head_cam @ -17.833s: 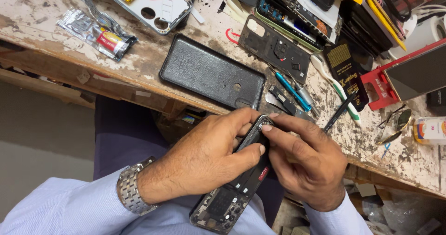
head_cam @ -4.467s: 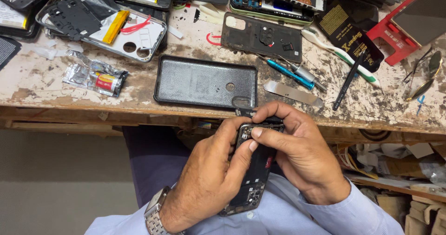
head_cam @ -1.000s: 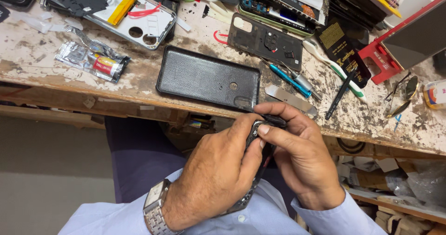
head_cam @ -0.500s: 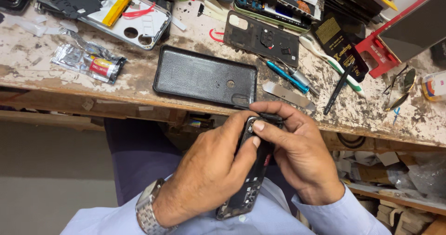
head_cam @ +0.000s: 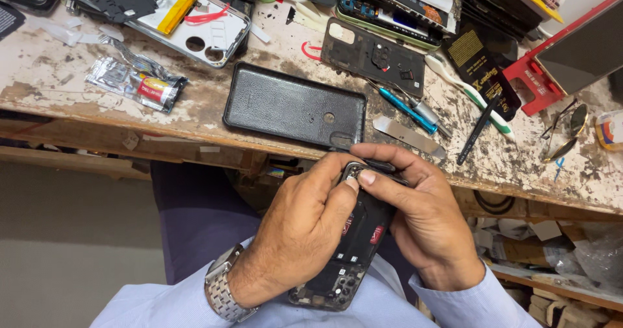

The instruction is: The person repairs a disassembled smartphone at a cluttered workbench. They use tweezers to position small internal components, press a part into the phone's rear housing, apply adhesive from a tube, and drive screws with a screwdriver while reassembling the device.

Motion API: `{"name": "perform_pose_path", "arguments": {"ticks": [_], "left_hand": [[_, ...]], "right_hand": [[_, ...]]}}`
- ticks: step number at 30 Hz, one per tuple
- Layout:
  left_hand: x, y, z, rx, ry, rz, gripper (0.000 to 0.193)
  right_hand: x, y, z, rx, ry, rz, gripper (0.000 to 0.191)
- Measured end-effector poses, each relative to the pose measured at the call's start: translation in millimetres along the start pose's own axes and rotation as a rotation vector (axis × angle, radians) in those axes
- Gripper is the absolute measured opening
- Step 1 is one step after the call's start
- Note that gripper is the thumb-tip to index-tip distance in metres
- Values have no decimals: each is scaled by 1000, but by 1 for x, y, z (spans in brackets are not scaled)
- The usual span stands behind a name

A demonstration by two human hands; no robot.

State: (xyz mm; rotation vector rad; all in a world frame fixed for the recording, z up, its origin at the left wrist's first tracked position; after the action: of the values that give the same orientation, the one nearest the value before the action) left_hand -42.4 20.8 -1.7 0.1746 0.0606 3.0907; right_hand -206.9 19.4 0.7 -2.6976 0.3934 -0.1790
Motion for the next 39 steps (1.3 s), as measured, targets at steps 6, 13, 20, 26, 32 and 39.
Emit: {"name": "perform_pose_path", "arguments": {"ticks": [6, 13, 20, 26, 32, 39], "left_hand": [[1, 3, -4, -80, -38, -13, 27], [-1, 11, -12, -113, -127, -48, 28], [4, 18, -12, -149, -75, -62, 28], [5, 22, -18, -182, -72, -65, 27], [11, 26, -32, -292, -287, -139, 32], [19, 26, -30, -327, -384, -224, 35]], "right_hand": [[-10, -6, -8, -307, -53, 148, 31], [-37, -8, -23, -582, -55, 232, 25], [-48, -15, -33, -552, -310, 276, 27], [-43, -10, -37, -497, -337, 220, 36], [-44, -7, -39, -565, -369, 249, 28], [-43, -9, -36, -729, -428, 261, 27]]}}
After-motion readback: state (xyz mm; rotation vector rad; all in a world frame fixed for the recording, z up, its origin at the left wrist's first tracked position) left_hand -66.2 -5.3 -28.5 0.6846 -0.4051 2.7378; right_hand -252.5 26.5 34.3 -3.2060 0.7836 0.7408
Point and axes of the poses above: each hand's wrist, its own y-axis towards the middle knuckle, its own x-axis out of the palm, z = x × y, the point moved 4 cm from there along y, towards the middle knuckle, and after that the axes turned 15 degrees about z, right-handed, at the moved point
